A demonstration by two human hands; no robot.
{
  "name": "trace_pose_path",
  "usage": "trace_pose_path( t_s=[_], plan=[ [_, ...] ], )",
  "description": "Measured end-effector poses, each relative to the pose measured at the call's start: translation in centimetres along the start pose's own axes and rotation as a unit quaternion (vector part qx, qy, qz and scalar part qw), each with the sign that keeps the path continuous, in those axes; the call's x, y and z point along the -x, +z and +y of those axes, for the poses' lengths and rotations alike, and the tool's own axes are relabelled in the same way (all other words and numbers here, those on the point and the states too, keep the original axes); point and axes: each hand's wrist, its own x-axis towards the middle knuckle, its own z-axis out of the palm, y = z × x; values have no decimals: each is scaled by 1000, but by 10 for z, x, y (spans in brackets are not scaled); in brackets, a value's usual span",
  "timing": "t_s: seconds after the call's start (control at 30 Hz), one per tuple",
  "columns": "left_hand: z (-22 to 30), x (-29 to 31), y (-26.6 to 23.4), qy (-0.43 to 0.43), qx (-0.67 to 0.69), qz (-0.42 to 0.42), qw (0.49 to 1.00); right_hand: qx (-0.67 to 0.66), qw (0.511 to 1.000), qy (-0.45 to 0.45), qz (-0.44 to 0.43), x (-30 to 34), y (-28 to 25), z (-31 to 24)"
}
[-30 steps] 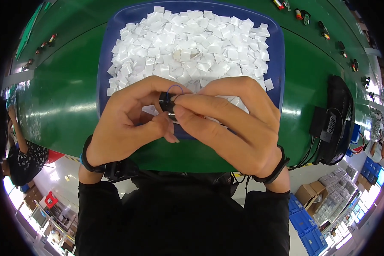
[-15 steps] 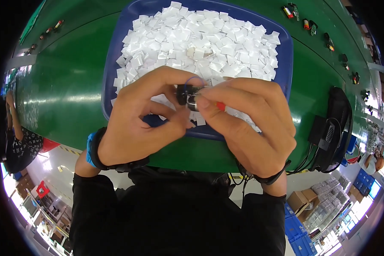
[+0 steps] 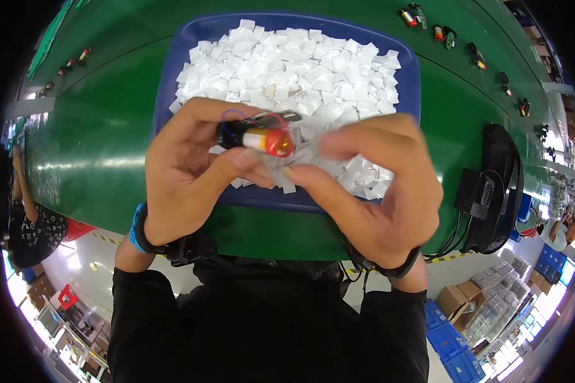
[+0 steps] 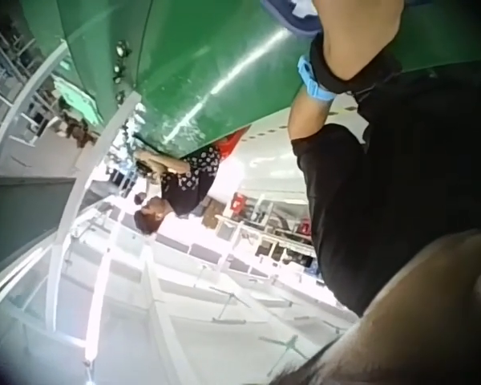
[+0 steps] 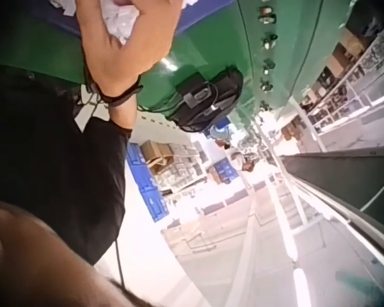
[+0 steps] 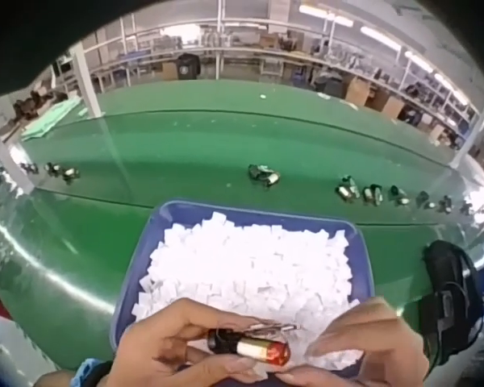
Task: The person picks up a battery and a circuit board, fits them together by hand, and places the assembly onto the green conveyor belt, repeating this process for several units.
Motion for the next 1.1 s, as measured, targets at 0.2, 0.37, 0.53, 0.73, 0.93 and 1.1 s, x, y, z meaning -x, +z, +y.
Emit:
trace_pose_path(
  t_s=[0.2, 0.37, 0.53, 0.73, 0.93, 1.1],
  plan=[
    [-12, 0, 4, 115, -50, 7, 992, -79, 986, 33, -144, 1, -13, 5],
    [-7, 2, 0, 163, -195, 17, 967, -117, 985, 42, -119, 3, -3, 5],
    [-8, 1, 2, 186, -241, 46, 951, -201, 970, 112, -80, 6, 5, 4],
    [4, 2, -2, 175, -332, -36, 926, -296, 940, 151, -77, 8, 6, 6],
    [1, 2, -2, 205, -345, -18, 916, -334, 917, 207, -72, 7, 6, 3],
    [-2, 0, -2, 247, -370, -17, 896, -353, 910, 203, -81, 9, 8, 5]
  ],
)
